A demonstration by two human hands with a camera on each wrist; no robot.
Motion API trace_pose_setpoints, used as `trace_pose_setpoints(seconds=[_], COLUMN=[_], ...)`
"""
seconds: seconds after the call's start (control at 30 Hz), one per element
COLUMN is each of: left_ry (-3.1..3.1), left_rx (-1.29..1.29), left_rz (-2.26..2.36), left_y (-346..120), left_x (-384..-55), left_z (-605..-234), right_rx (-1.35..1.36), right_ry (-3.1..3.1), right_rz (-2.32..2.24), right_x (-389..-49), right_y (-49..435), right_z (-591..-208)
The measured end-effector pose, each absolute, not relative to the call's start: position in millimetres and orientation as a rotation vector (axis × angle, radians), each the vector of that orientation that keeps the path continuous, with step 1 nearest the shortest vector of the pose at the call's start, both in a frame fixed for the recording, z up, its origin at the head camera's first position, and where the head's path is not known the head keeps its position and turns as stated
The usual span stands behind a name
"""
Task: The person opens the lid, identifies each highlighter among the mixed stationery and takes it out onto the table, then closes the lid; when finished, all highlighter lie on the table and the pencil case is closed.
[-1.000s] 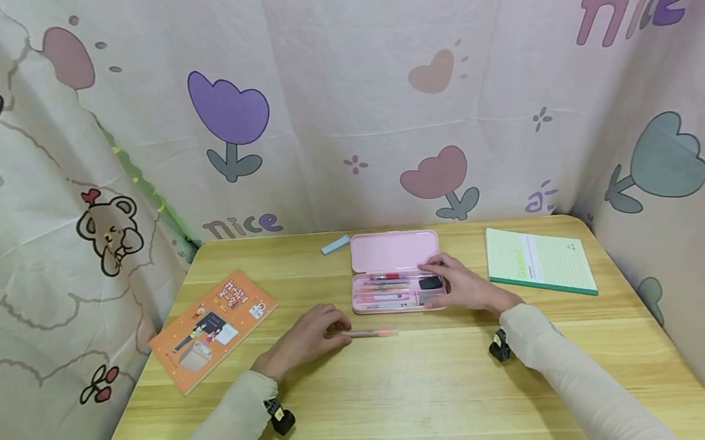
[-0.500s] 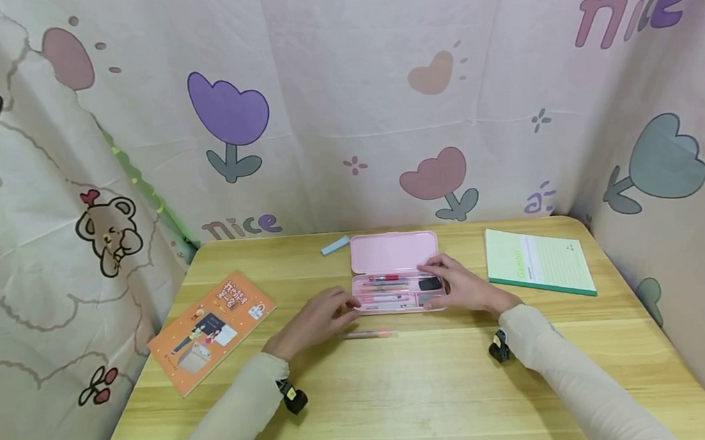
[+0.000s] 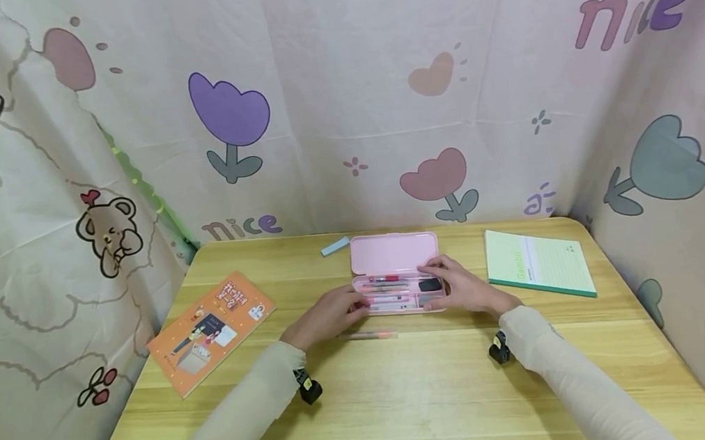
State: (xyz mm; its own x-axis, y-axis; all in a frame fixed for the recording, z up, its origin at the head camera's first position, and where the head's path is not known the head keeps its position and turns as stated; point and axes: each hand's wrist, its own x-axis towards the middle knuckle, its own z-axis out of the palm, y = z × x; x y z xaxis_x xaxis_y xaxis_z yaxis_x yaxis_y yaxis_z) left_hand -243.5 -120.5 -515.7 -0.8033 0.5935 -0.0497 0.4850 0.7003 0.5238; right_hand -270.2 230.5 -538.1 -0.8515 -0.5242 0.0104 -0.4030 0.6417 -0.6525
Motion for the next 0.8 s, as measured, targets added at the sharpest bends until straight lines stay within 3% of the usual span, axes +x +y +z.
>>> trace_pose_setpoints(seconds=[0.4,0.8], left_ry=[2.687,2.674], left_rx=[0.757,0.753], left_rz=[0.863,1.071], left_y=[-110.0,-153.5], left_x=[-246.8,-227.8], left_z=[-508.0,-507.4], right_rx=[-0.758,-0.762], right_ry=[2.671,2.675], right_rz=[-1.018,-1.008], right_x=[-268.5,-268.4], right_y=[229.7,230.8], right_z=[-536.0,-536.2])
